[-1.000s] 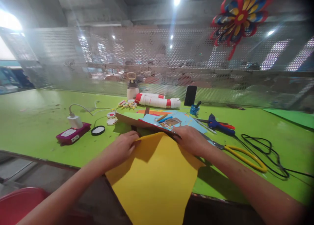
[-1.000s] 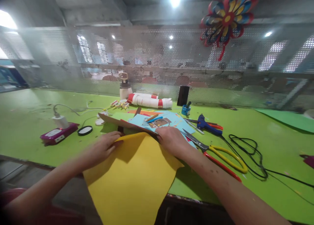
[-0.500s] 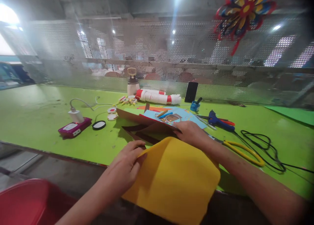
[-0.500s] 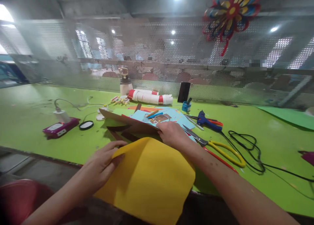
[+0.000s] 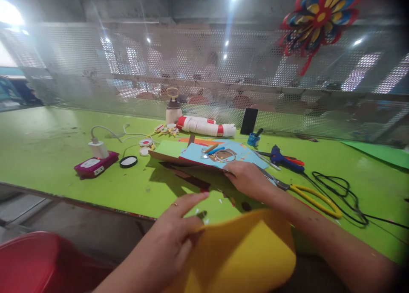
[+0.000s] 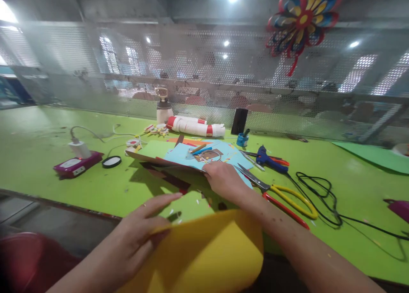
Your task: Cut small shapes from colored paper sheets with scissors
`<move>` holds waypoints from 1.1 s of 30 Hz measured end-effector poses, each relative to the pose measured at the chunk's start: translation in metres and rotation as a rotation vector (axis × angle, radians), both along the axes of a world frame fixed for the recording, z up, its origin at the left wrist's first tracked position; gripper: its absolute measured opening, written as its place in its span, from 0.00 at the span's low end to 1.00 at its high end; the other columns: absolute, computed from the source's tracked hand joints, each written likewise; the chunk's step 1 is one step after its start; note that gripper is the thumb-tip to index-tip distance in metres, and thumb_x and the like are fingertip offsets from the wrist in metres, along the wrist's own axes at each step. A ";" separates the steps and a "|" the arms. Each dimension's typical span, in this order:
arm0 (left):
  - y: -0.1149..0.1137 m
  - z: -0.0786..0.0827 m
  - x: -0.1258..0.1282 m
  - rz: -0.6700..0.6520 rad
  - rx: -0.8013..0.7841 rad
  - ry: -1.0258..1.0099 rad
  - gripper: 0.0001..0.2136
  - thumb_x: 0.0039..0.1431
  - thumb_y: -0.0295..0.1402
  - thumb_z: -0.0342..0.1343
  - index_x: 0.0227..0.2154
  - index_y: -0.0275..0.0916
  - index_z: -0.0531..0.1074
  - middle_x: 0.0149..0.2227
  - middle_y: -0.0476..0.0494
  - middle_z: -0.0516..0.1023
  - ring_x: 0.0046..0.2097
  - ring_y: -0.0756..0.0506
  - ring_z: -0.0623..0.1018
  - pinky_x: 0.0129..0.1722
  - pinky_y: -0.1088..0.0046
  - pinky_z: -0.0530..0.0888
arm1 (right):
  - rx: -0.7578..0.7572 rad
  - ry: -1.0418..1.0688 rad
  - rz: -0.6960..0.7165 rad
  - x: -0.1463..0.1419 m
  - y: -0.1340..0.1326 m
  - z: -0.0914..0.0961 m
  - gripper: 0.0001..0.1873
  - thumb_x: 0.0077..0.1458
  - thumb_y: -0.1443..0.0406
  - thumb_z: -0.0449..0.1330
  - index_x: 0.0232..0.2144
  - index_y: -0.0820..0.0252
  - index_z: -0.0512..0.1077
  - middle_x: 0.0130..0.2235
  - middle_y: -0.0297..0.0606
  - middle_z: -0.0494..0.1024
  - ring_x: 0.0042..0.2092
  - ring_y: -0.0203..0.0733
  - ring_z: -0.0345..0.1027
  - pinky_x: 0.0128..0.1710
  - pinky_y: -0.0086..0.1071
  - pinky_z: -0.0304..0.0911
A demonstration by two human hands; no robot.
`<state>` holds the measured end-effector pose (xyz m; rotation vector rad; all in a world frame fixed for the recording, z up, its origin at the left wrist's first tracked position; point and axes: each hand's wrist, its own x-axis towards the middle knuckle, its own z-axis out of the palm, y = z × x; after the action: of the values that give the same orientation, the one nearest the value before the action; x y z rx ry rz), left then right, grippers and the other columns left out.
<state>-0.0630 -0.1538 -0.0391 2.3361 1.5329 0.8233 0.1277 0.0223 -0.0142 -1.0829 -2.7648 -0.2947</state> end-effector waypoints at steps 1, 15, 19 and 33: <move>-0.006 0.002 0.004 -0.069 0.024 0.011 0.14 0.55 0.23 0.46 0.35 0.42 0.75 0.63 0.46 0.62 0.62 0.42 0.63 0.59 0.62 0.66 | 0.003 -0.005 0.005 0.000 0.000 -0.001 0.11 0.61 0.68 0.51 0.35 0.61 0.74 0.37 0.43 0.79 0.39 0.44 0.70 0.35 0.31 0.54; -0.013 0.010 0.015 -0.238 -0.114 -0.020 0.18 0.48 0.17 0.47 0.39 0.42 0.72 0.51 0.47 0.74 0.53 0.48 0.72 0.54 0.76 0.68 | -0.001 -0.100 0.114 -0.004 -0.013 -0.013 0.09 0.58 0.72 0.52 0.35 0.63 0.73 0.37 0.45 0.76 0.42 0.48 0.67 0.34 0.34 0.56; -0.019 0.013 0.017 -0.263 -0.101 -0.045 0.19 0.48 0.18 0.47 0.39 0.42 0.72 0.51 0.47 0.74 0.54 0.47 0.72 0.54 0.75 0.68 | -0.068 -0.101 0.158 0.000 -0.013 -0.012 0.08 0.58 0.69 0.54 0.37 0.63 0.74 0.40 0.47 0.75 0.45 0.50 0.65 0.38 0.36 0.58; 0.021 0.025 -0.007 -0.024 -0.488 -0.598 0.12 0.53 0.41 0.58 0.30 0.35 0.77 0.31 0.42 0.81 0.31 0.42 0.78 0.28 0.72 0.74 | -0.634 0.537 0.109 0.050 -0.011 0.017 0.14 0.47 0.63 0.64 0.38 0.61 0.78 0.42 0.43 0.79 0.44 0.49 0.70 0.47 0.39 0.61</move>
<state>-0.0697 -0.1332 -0.0140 1.5699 1.2567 0.9068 0.1778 0.0111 0.0024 -0.9231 -2.4313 0.8155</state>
